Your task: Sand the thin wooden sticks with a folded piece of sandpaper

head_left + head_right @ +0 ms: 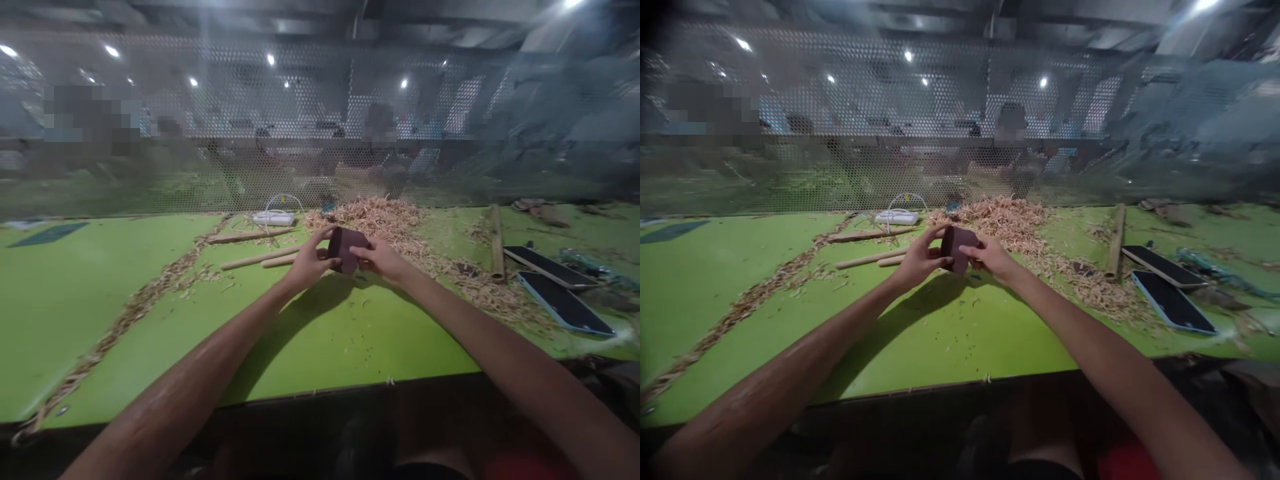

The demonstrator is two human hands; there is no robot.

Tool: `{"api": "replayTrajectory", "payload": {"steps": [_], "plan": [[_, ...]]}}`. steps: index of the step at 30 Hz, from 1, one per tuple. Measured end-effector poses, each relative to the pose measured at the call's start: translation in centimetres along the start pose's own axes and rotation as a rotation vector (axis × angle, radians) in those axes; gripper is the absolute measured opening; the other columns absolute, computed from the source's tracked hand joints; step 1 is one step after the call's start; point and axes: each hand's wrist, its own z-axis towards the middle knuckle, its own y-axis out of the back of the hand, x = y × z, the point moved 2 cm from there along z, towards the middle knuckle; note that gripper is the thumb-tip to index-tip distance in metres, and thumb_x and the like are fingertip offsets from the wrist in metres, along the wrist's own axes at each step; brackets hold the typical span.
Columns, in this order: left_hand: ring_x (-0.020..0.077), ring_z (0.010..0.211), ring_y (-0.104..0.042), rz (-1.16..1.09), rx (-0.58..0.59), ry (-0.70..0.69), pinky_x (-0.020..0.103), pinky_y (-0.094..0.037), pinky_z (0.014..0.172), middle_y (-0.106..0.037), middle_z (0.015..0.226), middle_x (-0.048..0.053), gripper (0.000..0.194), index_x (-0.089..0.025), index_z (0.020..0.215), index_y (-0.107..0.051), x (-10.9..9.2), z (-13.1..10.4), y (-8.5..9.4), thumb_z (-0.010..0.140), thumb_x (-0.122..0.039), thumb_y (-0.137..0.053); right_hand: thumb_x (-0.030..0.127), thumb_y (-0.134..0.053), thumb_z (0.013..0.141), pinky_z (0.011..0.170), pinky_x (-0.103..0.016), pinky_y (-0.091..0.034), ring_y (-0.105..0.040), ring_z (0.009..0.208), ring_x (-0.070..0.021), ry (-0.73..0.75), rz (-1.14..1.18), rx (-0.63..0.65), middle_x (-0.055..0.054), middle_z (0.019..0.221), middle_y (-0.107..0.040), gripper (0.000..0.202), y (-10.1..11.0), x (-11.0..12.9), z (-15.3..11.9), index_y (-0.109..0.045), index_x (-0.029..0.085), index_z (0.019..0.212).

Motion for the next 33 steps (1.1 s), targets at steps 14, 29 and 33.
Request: {"api": "replayTrajectory", "payload": {"steps": [14, 29, 33], "plan": [[0.0401, 0.123, -0.064, 1.434, 0.198, 0.241, 0.055, -0.052, 0.103, -0.068, 0.127, 0.021, 0.032, -0.013, 0.118, -0.075, 0.0, 0.1, 5.8, 0.107, -0.028, -0.049, 0.033, -0.071, 0.093, 0.068, -0.036, -0.06, -0.069, 0.076, -0.0238, 0.069, -0.321, -0.277, -0.009, 0.085, -0.076, 0.009, 3.8, 0.5, 5.0, -0.071, 0.023, 0.093], [0.0116, 0.051, -0.046, 0.434, 0.038, 0.237, 0.025, -0.04, 0.053, -0.064, 0.071, 0.0, 0.023, -0.016, 0.1, -0.065, -0.7, 0.7, 2.3, 0.103, -0.037, -0.056, 0.017, -0.051, 0.106, 0.113, -0.054, -0.05, -0.058, 0.133, -0.0354, 0.927, -1.129, -0.448, -0.016, 0.143, -0.065, 0.05, -1.1, -1.1, 2.9, -0.063, 0.023, 0.154], [0.0073, 0.046, -0.035, 0.177, 0.051, 0.263, 0.022, -0.032, 0.048, -0.043, 0.054, -0.007, 0.032, -0.02, 0.069, -0.052, -1.1, 0.3, 1.3, 0.096, -0.035, -0.062, 0.018, -0.05, 0.108, 0.122, -0.056, -0.041, -0.051, 0.146, -0.0344, 1.0, -1.256, -0.24, -0.012, 0.151, -0.067, 0.047, -2.3, -1.0, 2.8, -0.064, 0.024, 0.153]]}}
